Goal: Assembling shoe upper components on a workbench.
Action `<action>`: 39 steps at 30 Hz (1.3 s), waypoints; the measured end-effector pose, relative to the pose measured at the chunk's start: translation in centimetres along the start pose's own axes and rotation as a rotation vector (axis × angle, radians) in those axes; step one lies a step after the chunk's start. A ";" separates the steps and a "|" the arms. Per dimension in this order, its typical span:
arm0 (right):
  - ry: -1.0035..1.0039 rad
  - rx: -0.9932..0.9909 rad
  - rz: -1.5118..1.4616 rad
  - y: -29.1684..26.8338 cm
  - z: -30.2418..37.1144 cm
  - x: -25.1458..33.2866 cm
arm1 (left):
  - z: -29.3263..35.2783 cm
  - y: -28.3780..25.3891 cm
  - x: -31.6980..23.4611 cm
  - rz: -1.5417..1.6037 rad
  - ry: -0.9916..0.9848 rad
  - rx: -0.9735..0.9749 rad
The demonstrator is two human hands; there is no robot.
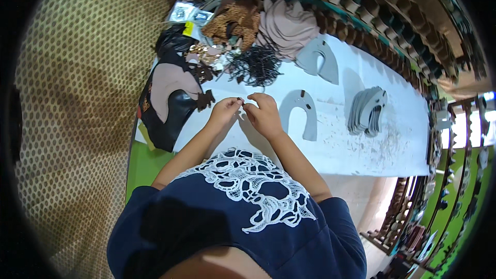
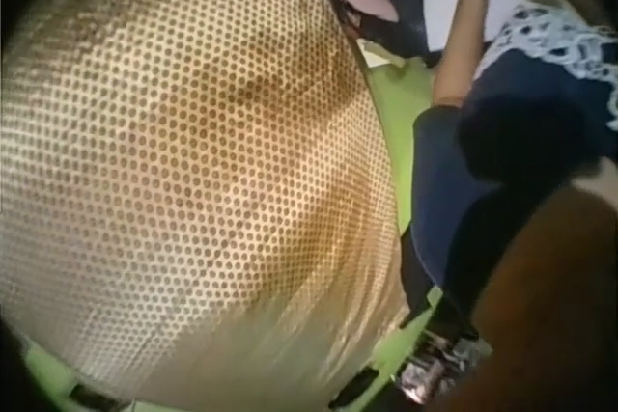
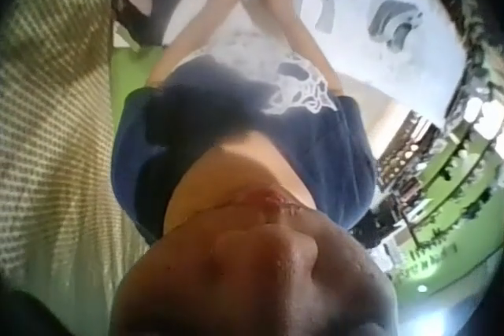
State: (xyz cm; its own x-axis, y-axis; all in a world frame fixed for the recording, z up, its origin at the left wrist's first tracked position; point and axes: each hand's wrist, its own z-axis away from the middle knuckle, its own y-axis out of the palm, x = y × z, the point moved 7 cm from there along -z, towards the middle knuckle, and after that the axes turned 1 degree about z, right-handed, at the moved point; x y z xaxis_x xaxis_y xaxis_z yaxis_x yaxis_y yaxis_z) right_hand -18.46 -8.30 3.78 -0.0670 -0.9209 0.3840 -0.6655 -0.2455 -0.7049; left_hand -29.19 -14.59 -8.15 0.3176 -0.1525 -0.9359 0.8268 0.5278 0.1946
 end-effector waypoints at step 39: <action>0.508 0.043 0.033 -9.4 12.3 -17.5 | -7.0 16.9 -2.5 -1.323 0.426 -0.007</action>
State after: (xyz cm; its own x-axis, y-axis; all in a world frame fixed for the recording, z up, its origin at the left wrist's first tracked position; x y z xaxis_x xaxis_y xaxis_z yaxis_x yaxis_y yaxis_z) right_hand -1.94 6.37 -3.62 -0.4478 -0.6678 0.5946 -0.6260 -0.2408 -0.7417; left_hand -19.28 0.52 -4.56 -0.8562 -0.2734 -0.4385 0.3963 0.1970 -0.8967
